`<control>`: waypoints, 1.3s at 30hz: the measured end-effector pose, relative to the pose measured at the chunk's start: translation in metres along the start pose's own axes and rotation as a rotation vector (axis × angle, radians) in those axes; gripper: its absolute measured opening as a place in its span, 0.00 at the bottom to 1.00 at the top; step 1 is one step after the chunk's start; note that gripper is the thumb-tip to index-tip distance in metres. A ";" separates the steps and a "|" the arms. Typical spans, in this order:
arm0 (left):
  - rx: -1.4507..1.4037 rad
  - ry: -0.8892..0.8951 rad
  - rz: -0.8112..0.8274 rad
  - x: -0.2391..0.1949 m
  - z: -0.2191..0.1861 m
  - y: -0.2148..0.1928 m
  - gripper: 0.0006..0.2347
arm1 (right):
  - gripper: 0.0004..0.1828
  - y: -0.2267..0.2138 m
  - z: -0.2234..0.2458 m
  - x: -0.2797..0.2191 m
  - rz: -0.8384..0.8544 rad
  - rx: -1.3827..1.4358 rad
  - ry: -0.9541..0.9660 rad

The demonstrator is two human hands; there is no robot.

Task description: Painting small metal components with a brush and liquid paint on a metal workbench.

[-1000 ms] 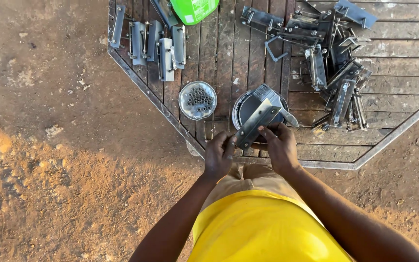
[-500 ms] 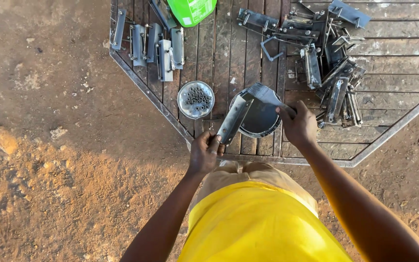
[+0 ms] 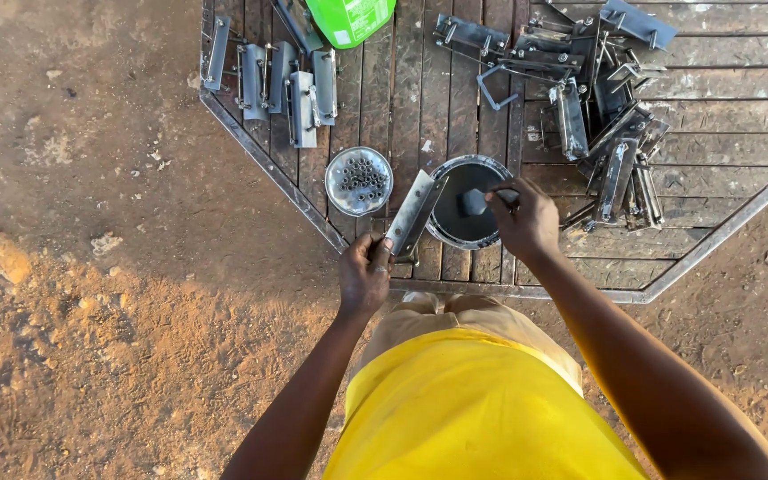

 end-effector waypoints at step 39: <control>0.376 0.235 0.057 0.030 -0.021 0.026 0.07 | 0.02 -0.048 0.011 -0.048 -0.316 0.405 0.297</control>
Point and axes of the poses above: each hand's wrist, its own x-axis towards the middle knuckle, its own y-axis out of the palm, z = x × y, the point moved 10 cm from there along x, towards the middle knuckle, and after that the axes turned 8 degrees about -y, right-handed, at the moved point
